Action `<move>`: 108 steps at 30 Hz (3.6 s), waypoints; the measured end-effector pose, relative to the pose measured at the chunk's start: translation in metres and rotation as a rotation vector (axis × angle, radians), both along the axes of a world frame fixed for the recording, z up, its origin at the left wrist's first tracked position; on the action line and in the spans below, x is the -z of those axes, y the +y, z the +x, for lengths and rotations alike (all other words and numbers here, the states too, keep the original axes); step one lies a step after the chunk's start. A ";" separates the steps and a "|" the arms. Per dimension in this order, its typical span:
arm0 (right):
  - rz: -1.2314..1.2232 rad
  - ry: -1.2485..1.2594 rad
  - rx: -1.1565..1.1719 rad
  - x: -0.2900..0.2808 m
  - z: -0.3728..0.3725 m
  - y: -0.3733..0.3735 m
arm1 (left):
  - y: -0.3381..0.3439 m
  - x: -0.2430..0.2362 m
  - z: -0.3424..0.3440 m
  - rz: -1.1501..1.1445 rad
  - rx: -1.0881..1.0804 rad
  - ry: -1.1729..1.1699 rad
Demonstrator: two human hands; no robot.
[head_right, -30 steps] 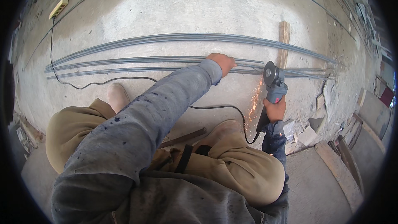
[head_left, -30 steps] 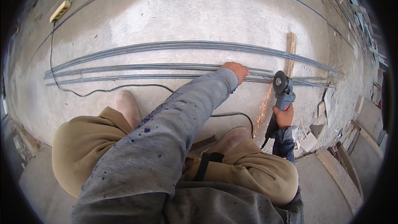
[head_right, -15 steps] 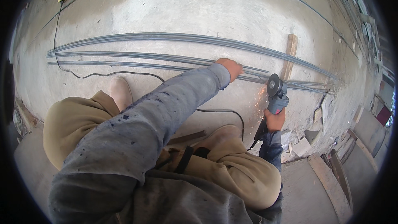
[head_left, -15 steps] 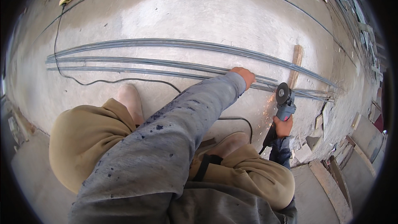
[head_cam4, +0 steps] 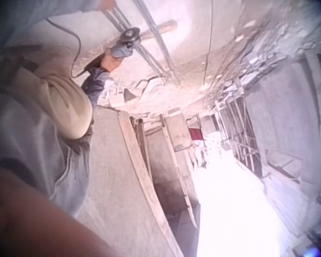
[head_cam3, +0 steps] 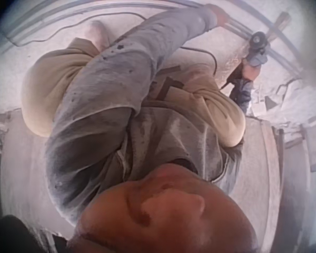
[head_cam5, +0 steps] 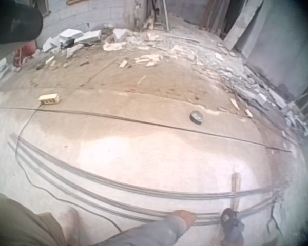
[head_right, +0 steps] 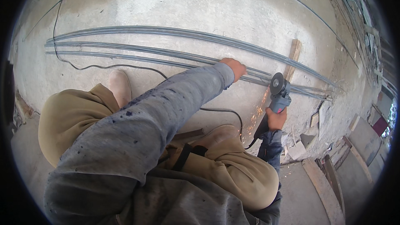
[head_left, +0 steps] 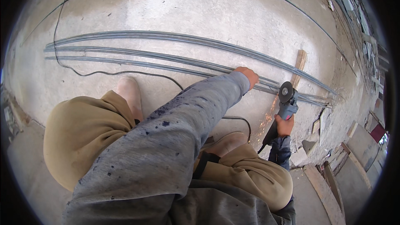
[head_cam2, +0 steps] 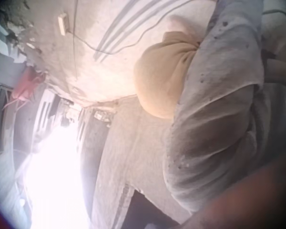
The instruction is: The person uses a handheld angle grinder to cut through several thin metal rods while holding them against a piece of wood on a concrete floor.
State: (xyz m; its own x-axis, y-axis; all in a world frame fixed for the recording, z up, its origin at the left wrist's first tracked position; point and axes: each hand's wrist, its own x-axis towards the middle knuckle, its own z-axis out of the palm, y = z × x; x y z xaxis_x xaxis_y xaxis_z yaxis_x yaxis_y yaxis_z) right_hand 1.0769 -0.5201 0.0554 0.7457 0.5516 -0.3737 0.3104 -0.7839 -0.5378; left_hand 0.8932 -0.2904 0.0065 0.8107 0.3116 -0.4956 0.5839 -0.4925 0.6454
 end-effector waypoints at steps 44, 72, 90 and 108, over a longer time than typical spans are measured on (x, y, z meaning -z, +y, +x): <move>0.074 -0.018 0.006 0.006 0.002 0.000 | 0.001 -0.004 0.007 0.060 0.065 0.108; -0.011 -0.031 0.055 0.003 0.001 0.001 | -0.004 0.011 0.008 0.165 0.026 0.029; -0.031 -0.057 0.053 -0.004 -0.001 0.011 | -0.006 0.009 0.008 0.117 0.019 0.047; -0.005 -0.046 0.001 0.002 -0.001 0.002 | -0.004 0.007 -0.002 0.043 0.002 -0.018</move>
State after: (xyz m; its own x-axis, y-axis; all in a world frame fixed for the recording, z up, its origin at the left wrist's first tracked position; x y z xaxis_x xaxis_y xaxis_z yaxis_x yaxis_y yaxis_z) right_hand 1.0755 -0.5182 0.0538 0.7627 0.5492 -0.3417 0.3339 -0.7868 -0.5191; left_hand 0.8910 -0.2943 -0.0003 0.8197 0.3310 -0.4675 0.5718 -0.5209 0.6338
